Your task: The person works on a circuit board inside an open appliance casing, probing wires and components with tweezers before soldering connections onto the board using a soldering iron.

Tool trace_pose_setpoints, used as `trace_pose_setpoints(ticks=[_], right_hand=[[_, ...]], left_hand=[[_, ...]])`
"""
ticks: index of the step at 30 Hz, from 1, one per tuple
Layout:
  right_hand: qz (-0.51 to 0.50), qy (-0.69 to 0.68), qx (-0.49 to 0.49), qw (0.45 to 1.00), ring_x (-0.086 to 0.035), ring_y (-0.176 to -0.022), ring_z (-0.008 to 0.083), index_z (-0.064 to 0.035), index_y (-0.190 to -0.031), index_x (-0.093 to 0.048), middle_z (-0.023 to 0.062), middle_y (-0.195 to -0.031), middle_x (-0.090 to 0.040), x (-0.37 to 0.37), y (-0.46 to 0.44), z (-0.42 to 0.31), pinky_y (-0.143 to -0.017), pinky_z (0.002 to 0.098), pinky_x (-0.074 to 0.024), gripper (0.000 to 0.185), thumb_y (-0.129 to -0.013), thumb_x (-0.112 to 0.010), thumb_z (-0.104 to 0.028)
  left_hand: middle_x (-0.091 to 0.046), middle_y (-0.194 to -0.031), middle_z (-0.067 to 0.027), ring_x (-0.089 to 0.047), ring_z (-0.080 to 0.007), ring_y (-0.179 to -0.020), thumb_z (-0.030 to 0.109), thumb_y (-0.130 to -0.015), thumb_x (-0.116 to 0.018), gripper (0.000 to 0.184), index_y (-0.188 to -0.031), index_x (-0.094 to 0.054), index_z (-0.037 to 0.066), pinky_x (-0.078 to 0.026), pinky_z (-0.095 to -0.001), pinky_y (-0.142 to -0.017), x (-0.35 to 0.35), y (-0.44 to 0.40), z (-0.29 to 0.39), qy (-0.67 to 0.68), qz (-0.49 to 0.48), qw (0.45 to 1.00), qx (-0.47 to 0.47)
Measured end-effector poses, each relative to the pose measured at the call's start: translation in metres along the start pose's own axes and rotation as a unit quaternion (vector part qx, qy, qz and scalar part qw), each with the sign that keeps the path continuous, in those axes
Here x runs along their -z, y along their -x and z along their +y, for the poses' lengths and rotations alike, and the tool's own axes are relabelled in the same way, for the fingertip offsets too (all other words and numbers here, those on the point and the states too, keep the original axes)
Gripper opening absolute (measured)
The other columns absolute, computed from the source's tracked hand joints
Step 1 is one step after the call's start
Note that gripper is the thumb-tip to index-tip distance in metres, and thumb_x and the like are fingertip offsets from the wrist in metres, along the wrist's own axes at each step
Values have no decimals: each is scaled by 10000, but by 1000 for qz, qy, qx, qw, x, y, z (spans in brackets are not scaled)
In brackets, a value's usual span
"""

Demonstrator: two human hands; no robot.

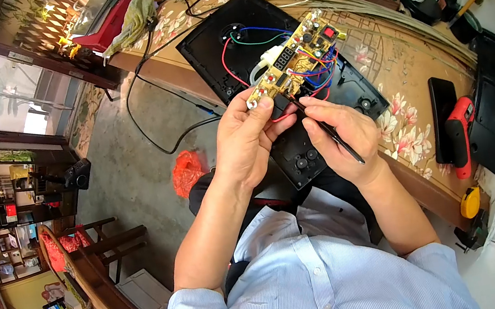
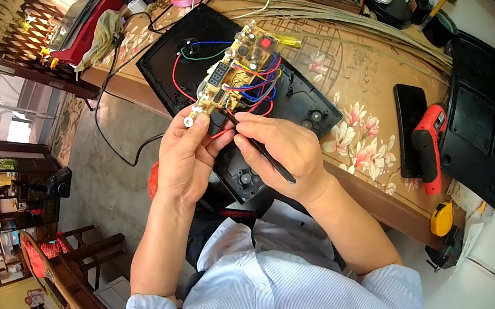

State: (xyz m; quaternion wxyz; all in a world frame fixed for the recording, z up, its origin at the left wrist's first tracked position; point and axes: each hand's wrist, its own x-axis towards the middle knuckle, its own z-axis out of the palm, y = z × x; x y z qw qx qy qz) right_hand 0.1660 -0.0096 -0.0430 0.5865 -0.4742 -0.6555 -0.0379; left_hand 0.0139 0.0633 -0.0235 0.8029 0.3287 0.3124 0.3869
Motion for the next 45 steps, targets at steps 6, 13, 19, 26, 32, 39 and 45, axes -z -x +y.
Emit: trace_pose_setpoints(ticks=[6, 13, 19, 26, 32, 39, 45], right_hand=[[-4, 18, 30, 999, -680, -789, 277, -2, -946, -621, 159, -945, -679, -2, 4, 2, -662, 325, -548, 237, -732, -722, 21], [-35, 69, 58, 995, -676, -783, 279, -1, -954, -617, 164, -972, -675, -1, 10, 2, -656, 332, -551, 265, -717, -736, 20], [17, 1, 29, 999, -681, -778, 277, 2, -948, -622, 161, -946, -681, -2, 7, 6, -661, 322, -551, 246, -727, -729, 20], [9, 0, 25, 1000, -681, -770, 275, 4, -924, -629, 163, -936, -680, -1, 6, 5, -655, 324, -551, 217, -730, -724, 15], [4, 14, 36, 999, -675, -763, 284, 6, -950, -620, 161, -951, -674, -1, 7, 5, -644, 328, -551, 252, -723, -730, 12], [-3, 17, 35, 999, -671, -775, 286, -5, -982, -613, 158, -983, -668, -2, 7, 5, -655, 333, -555, 296, -715, -740, 7], [-1, 5, 44, 999, -674, -793, 287, -30, -994, -624, 160, -1009, -667, -5, 9, 9, -669, 336, -556, 306, -714, -739, 10]], left_hand=[[-590, -1119, -131, -630, -222, -964, 119, -947, -547, 284, -1182, -451, -9, -560, -362, -822, -2, 0, -1, -15, 8, 1000, -6], [-594, -1120, -133, -631, -223, -961, 104, -947, -539, 281, -1185, -450, -15, -555, -366, -833, -2, 1, -2, -15, -5, 1000, -6], [-596, -1118, -130, -633, -227, -962, 101, -945, -539, 289, -1195, -450, -15, -555, -366, -834, -3, -1, -3, -13, -4, 1000, -12], [-585, -1121, -122, -622, -221, -981, 101, -946, -538, 282, -1188, -450, -14, -553, -367, -837, -3, 0, -2, -16, 4, 1000, -14], [-589, -1114, -128, -625, -220, -969, 101, -948, -534, 273, -1182, -454, -14, -553, -368, -836, -5, 0, -1, -21, 7, 1000, -12], [-591, -1114, -135, -628, -224, -958, 108, -948, -535, 283, -1189, -455, -16, -554, -368, -832, -3, -2, -1, -18, 10, 1000, -4], [-590, -1115, -148, -632, -245, -951, 122, -944, -547, 295, -1188, -459, -21, -553, -371, -843, 1, -3, -1, -8, -3, 1000, -4]])
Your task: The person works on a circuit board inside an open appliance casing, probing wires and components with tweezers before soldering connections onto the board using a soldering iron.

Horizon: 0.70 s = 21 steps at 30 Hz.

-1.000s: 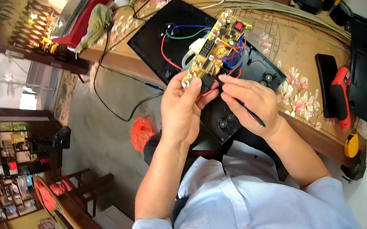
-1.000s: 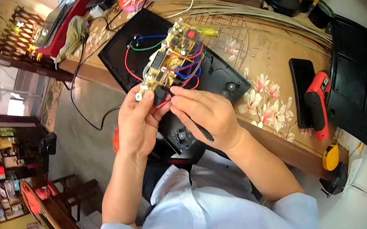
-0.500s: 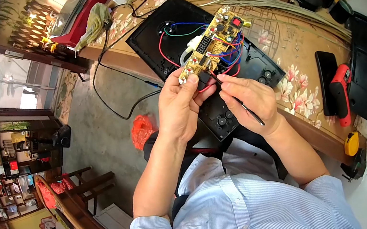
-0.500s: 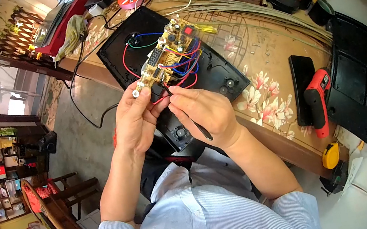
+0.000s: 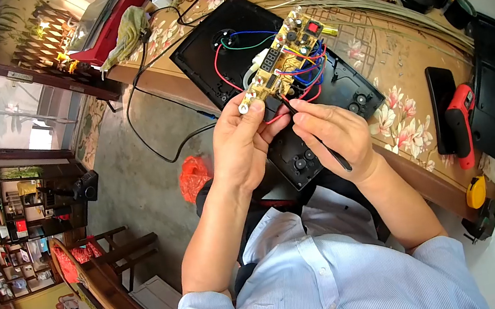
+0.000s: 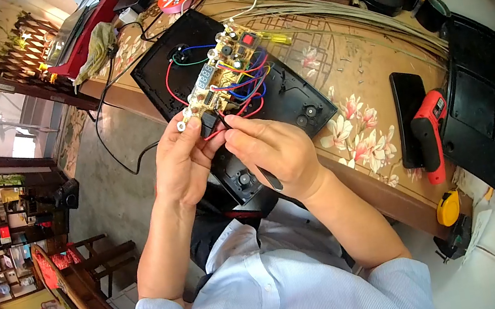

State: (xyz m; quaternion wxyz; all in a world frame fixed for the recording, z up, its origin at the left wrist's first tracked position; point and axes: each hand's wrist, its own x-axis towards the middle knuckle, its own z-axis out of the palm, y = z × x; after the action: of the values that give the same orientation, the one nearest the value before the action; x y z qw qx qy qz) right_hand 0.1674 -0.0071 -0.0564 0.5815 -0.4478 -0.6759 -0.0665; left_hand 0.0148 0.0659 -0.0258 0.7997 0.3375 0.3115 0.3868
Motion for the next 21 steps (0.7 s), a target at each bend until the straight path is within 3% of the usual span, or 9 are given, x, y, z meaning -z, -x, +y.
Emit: trace_pose_setpoints(ticks=[14, 21], right_hand=[[-34, -4, -4, 999, -671, -801, 289, -44, -1004, -639, 162, -1056, -659, 5, -3, -1, -676, 331, -546, 305, -715, -723, 6], [-8, -44, -36, 998, -680, -817, 289, -17, -971, -642, 155, -986, -681, 9, -4, -3, -699, 319, -545, 250, -738, -731, -4]], left_hand=[[-606, -1096, -150, -638, -238, -939, 141, -940, -562, 311, -1185, -467, -23, -557, -359, -839, 1, -1, 1, 10, -9, 1000, 0], [-596, -1119, -151, -638, -252, -953, 131, -943, -554, 296, -1186, -466, -13, -557, -367, -835, 0, 0, 0, 16, -7, 1000, 2]])
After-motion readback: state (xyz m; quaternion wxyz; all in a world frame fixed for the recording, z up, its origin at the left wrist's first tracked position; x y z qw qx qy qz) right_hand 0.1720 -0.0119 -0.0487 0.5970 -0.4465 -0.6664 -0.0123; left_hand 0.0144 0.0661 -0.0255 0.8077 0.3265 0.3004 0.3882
